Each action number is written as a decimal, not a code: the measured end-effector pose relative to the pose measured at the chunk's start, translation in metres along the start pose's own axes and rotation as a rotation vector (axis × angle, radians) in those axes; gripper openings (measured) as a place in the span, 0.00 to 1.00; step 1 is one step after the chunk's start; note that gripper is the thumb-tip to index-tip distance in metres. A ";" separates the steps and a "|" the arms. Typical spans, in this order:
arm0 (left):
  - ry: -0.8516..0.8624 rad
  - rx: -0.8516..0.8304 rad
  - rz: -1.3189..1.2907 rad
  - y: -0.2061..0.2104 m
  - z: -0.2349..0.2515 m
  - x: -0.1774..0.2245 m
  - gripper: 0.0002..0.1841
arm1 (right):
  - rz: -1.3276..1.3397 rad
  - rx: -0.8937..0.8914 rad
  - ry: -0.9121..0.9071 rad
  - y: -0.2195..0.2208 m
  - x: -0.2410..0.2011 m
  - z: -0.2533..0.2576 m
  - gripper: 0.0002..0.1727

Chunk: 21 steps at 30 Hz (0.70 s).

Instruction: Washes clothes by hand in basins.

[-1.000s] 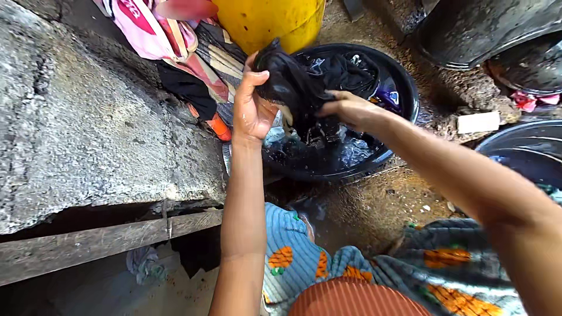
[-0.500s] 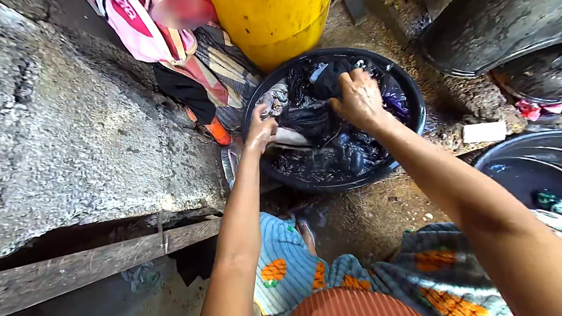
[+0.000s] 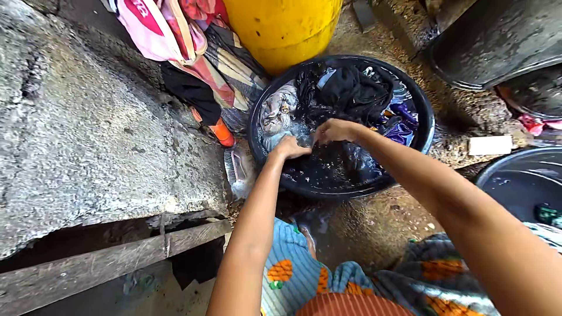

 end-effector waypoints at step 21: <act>0.573 0.376 -0.447 -0.057 -0.082 0.068 0.24 | 0.331 0.154 -0.261 -0.057 -0.063 -0.105 0.05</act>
Point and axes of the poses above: each hand's wrist, its own z-axis towards the middle knuckle, its own y-axis out of the palm, x = y × z, the point moved 8 cm from there along z, towards the middle knuckle, and after that the axes turned 2 degrees about -x, right-handed, at the moved point
